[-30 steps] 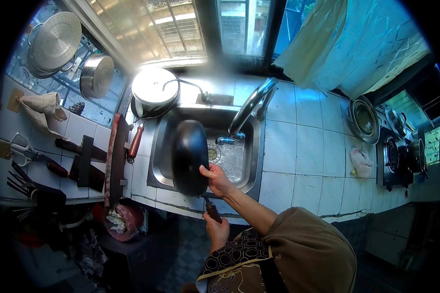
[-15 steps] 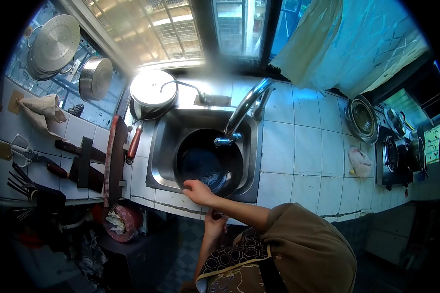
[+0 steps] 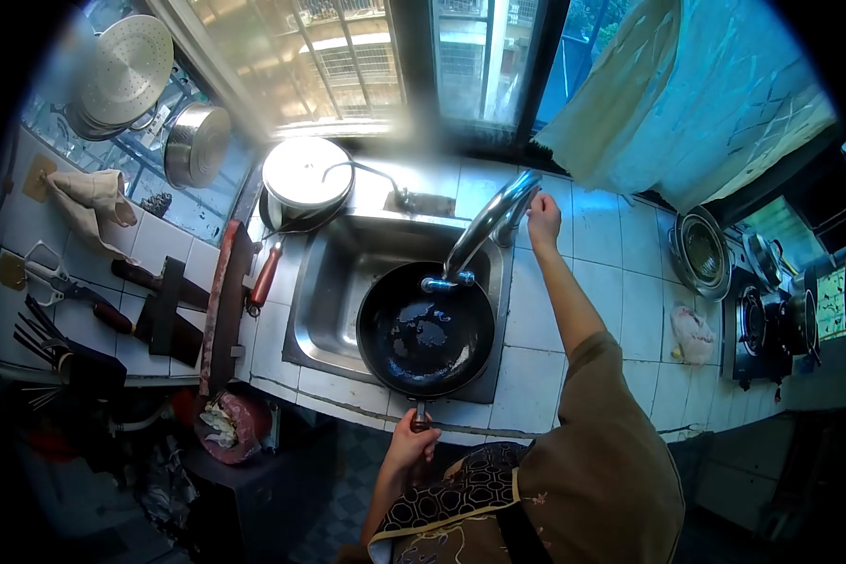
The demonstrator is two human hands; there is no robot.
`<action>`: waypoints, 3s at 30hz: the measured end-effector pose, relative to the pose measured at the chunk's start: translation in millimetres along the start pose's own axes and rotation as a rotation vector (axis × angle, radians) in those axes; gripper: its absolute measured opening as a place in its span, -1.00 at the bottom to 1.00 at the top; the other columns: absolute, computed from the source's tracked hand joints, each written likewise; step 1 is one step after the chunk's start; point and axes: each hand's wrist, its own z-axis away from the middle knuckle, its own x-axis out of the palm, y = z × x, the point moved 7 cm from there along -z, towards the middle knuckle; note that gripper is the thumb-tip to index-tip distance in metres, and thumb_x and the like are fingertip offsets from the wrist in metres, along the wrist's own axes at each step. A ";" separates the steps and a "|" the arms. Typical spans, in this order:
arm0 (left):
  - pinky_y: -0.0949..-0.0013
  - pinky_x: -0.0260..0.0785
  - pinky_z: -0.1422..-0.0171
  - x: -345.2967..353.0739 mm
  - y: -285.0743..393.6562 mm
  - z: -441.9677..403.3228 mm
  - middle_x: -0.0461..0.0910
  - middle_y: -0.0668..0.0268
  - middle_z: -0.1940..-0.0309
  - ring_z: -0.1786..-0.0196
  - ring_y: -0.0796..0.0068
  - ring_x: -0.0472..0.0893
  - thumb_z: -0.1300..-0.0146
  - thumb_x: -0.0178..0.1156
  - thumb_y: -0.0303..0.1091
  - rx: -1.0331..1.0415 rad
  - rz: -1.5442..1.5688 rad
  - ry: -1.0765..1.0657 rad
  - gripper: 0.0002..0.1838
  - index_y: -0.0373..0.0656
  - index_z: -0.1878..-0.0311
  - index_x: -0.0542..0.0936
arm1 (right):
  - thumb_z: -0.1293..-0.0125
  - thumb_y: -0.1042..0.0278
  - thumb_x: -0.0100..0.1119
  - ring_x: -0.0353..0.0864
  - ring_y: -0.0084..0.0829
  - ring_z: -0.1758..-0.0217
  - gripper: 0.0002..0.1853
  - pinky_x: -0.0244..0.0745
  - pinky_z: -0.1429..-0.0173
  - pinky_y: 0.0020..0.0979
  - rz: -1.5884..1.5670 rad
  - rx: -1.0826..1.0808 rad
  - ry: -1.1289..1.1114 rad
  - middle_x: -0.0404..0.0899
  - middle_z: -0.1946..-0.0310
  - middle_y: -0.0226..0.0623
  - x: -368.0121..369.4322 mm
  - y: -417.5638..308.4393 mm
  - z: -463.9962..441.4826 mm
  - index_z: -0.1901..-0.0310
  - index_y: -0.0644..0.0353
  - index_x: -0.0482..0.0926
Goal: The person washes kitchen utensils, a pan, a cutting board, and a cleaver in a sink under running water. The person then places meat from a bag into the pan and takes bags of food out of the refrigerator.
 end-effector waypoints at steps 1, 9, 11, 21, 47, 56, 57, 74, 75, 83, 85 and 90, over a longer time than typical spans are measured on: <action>0.53 0.20 0.72 0.5 2.2 0.5 0.28 0.40 0.72 0.76 0.64 0.30 -0.02 0.15 -0.59 -0.006 -0.016 0.020 -0.72 -0.15 0.29 0.26 | -0.18 0.27 -0.05 0.53 -0.27 0.39 -0.76 0.38 0.24 -0.35 0.114 -0.035 -0.041 0.55 0.50 -0.18 7.4 5.0 -17.2 0.41 0.25 0.53; 0.52 0.21 0.73 2.3 1.5 -0.2 0.28 0.41 0.71 0.76 0.63 0.30 -0.01 0.16 -0.60 -0.008 0.059 0.044 -0.71 -0.15 0.27 0.26 | -0.20 0.27 -0.01 0.54 -0.11 0.26 -0.79 0.40 0.20 -0.23 0.407 -0.109 -0.222 0.57 0.38 -0.09 34.8 16.7 -67.7 0.34 0.19 0.56; 0.52 0.20 0.73 2.9 1.0 -0.3 0.28 0.41 0.71 0.76 0.63 0.30 -0.01 0.17 -0.60 -0.010 0.062 0.045 -0.70 -0.15 0.27 0.26 | -0.19 0.28 -0.01 0.55 -0.13 0.27 -0.81 0.40 0.20 -0.24 0.344 -0.129 -0.246 0.57 0.40 -0.11 39.3 17.3 -68.4 0.33 0.19 0.56; 0.52 0.20 0.73 3.8 -3.4 -0.7 0.29 0.40 0.69 0.76 0.63 0.30 0.00 0.17 -0.60 0.000 0.048 0.048 -0.69 -0.15 0.26 0.26 | -0.07 0.29 0.07 0.45 -0.13 0.04 -0.70 0.38 0.01 -0.24 0.601 -0.147 -0.391 0.30 -0.05 -0.20 36.7 -20.9 -43.7 0.12 0.10 0.46; 0.46 0.24 0.70 77.9 -72.9 119.8 0.36 0.27 0.62 0.73 0.55 0.33 0.13 0.14 -0.70 0.048 -0.230 -0.259 -0.65 -0.19 0.27 0.28 | -0.03 0.31 0.12 0.46 -0.31 0.32 -0.87 0.41 0.19 -0.37 0.488 0.022 -0.082 0.34 0.23 -0.21 -337.4 30.5 257.5 0.35 0.06 0.54; 0.50 0.22 0.70 232.3 -124.0 132.8 0.36 0.30 0.60 0.72 0.61 0.32 0.05 0.11 -0.67 -0.095 -0.202 -0.554 -0.70 -0.19 0.25 0.30 | -0.04 0.34 0.09 0.54 -0.32 0.40 -0.86 0.43 0.27 -0.38 0.583 0.141 0.174 0.55 0.47 -0.22 -583.7 14.9 306.4 0.38 0.16 0.58; 0.51 0.22 0.69 251.3 -128.7 129.6 0.35 0.31 0.59 0.72 0.61 0.31 0.05 0.11 -0.66 -0.116 -0.197 -0.607 -0.70 -0.18 0.24 0.29 | -0.05 0.36 0.08 0.53 -0.38 0.44 -0.86 0.42 0.30 -0.41 0.548 0.161 0.192 0.55 0.50 -0.24 -601.1 16.7 307.7 0.37 0.17 0.58; 0.57 0.14 0.67 688.7 -171.8 -9.3 0.34 0.35 0.55 0.70 0.69 0.27 0.05 0.09 -0.63 -0.196 -0.298 -0.823 -0.69 -0.15 0.22 0.29 | -0.13 0.45 0.04 0.47 -0.59 0.53 -0.87 0.36 0.40 -0.55 0.289 0.252 0.180 0.53 0.58 -0.35 -878.5 103.9 199.0 0.31 0.25 0.55; 0.58 0.14 0.66 713.8 -173.8 -18.9 0.34 0.36 0.55 0.70 0.69 0.27 0.04 0.09 -0.63 -0.200 -0.308 -0.831 -0.70 -0.15 0.22 0.29 | -0.14 0.48 0.03 0.48 -0.65 0.51 -0.87 0.39 0.38 -0.59 0.280 0.275 0.163 0.55 0.55 -0.37 -892.9 111.1 188.7 0.30 0.28 0.54; 0.61 0.18 0.66 843.8 -182.2 -78.9 0.32 0.39 0.62 0.68 0.69 0.30 0.03 0.07 -0.65 -0.184 -0.281 -0.802 -0.75 -0.16 0.29 0.30 | -0.14 0.46 0.03 0.50 -0.65 0.50 -0.86 0.40 0.37 -0.59 0.331 0.336 0.043 0.56 0.53 -0.37 -940.6 130.3 158.9 0.29 0.26 0.54; 0.59 0.19 0.66 859.7 -184.9 -90.5 0.32 0.39 0.62 0.69 0.68 0.30 0.03 0.06 -0.66 -0.172 -0.296 -0.762 -0.75 -0.16 0.30 0.30 | -0.14 0.46 0.04 0.50 -0.64 0.49 -0.86 0.40 0.37 -0.59 0.330 0.354 0.048 0.56 0.53 -0.37 -944.9 137.5 163.5 0.29 0.27 0.54; 0.55 0.24 0.65 875.8 -186.2 -103.8 0.33 0.38 0.61 0.68 0.66 0.32 0.02 0.09 -0.64 -0.123 -0.351 -0.731 -0.76 -0.16 0.31 0.30 | -0.13 0.45 0.06 0.51 -0.63 0.50 -0.86 0.40 0.38 -0.58 0.286 0.407 0.031 0.56 0.54 -0.36 -948.2 154.1 167.9 0.29 0.26 0.55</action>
